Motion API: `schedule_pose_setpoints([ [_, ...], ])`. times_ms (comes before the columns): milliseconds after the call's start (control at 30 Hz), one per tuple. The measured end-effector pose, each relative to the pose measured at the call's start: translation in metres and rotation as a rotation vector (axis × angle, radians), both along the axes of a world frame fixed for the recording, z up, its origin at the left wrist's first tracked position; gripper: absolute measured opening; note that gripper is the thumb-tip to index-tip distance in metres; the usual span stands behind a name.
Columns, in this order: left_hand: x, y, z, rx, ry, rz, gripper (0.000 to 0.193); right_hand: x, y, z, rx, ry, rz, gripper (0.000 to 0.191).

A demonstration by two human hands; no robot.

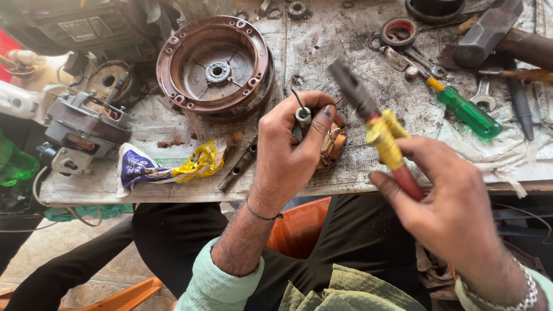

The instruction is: The person strips the insulation from a wire using pliers and then twists the exposed ends together. They then connect the wire to a small cylindrical component and insert it into a larger copper-wound assembly on the workbench.

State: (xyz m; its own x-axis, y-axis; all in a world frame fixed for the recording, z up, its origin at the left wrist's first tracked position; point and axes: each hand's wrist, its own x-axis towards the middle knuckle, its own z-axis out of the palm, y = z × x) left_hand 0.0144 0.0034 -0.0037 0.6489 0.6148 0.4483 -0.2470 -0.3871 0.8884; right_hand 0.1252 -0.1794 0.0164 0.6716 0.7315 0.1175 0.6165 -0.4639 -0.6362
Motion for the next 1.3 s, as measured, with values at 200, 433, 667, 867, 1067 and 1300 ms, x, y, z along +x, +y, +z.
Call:
schedule_pose_setpoints([
  [200, 0.000, 0.002, -0.007, -0.189, -0.060, -0.147, 0.011, -0.006, -0.005, 0.000, 0.237, -0.216, 0.260, 0.044],
  [433, -0.003, 0.015, -0.013, -0.372, -0.075, -0.383, 0.007, -0.002, -0.005, -0.002, 0.253, -0.401, 0.292, 0.048],
  [667, -0.002, 0.014, -0.015, -0.420, -0.073, -0.410, 0.010, 0.003, -0.005, -0.014, 0.217, -0.278, 0.237, 0.037],
  [867, -0.002, 0.006, -0.019, -0.311, -0.102, -0.324, 0.013, -0.004, -0.014, -0.007, 0.265, -0.372, 0.285, 0.043],
  [1067, 0.000, 0.000, -0.020, -0.299, -0.147, -0.279, 0.013, -0.014, -0.006, -0.011, 0.292, -0.242, 0.240, 0.037],
  [1300, 0.004, -0.009, -0.020, -0.139, -0.149, -0.162, 0.015, -0.014, -0.014, 0.001, 0.158, -0.090, 0.176, 0.039],
])
